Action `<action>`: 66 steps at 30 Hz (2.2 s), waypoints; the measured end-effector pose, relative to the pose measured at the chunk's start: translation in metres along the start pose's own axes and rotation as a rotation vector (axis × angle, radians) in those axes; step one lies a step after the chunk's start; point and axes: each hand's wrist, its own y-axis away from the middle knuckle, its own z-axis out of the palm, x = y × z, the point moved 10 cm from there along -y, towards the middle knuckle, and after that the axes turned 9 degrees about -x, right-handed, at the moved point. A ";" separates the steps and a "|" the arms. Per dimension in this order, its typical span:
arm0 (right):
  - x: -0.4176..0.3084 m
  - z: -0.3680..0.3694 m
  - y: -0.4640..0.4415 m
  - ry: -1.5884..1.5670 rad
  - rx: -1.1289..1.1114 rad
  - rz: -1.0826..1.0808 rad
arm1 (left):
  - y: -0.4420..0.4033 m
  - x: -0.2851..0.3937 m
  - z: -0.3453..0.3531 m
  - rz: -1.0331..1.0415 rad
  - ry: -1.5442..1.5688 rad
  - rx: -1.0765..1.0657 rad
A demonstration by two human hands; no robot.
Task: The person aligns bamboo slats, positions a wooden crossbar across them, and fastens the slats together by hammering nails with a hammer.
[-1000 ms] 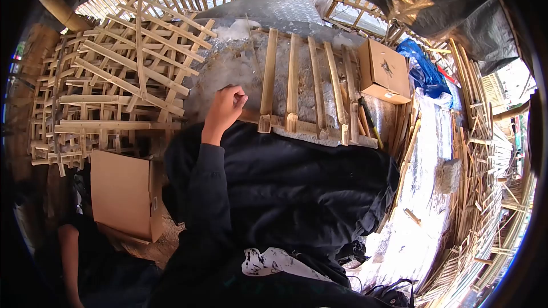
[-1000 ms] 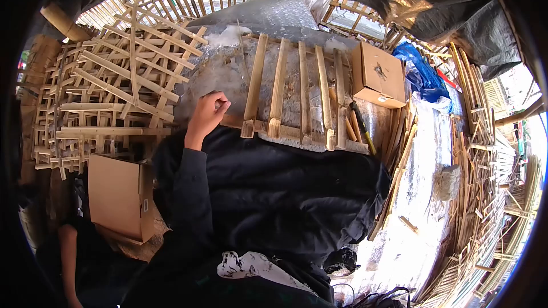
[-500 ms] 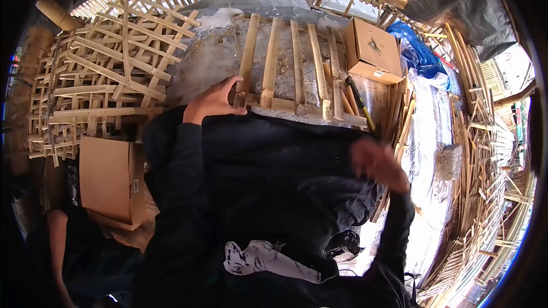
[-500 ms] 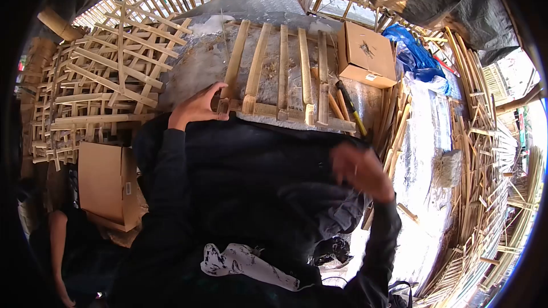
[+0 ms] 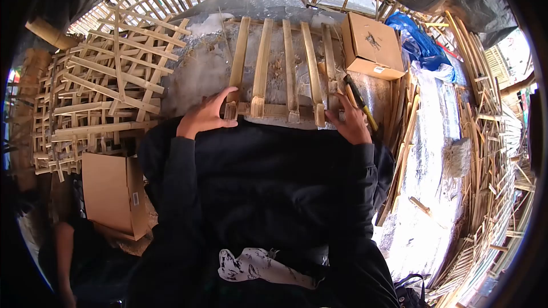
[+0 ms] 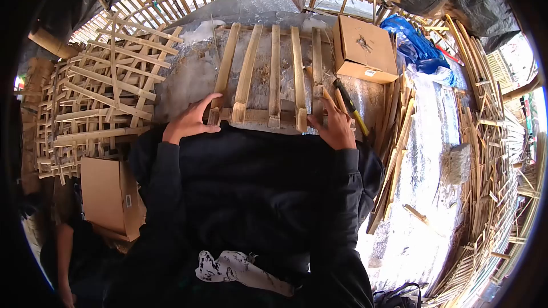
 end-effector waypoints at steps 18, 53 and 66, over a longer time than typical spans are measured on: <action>0.012 -0.008 -0.003 -0.063 0.075 -0.034 | -0.002 0.007 -0.003 0.160 0.198 -0.019; 0.042 0.027 -0.047 -0.055 0.183 0.061 | -0.087 -0.064 -0.010 -0.089 0.087 0.470; 0.031 0.023 -0.044 -0.062 0.105 0.134 | -0.082 -0.061 -0.007 -0.202 0.026 0.437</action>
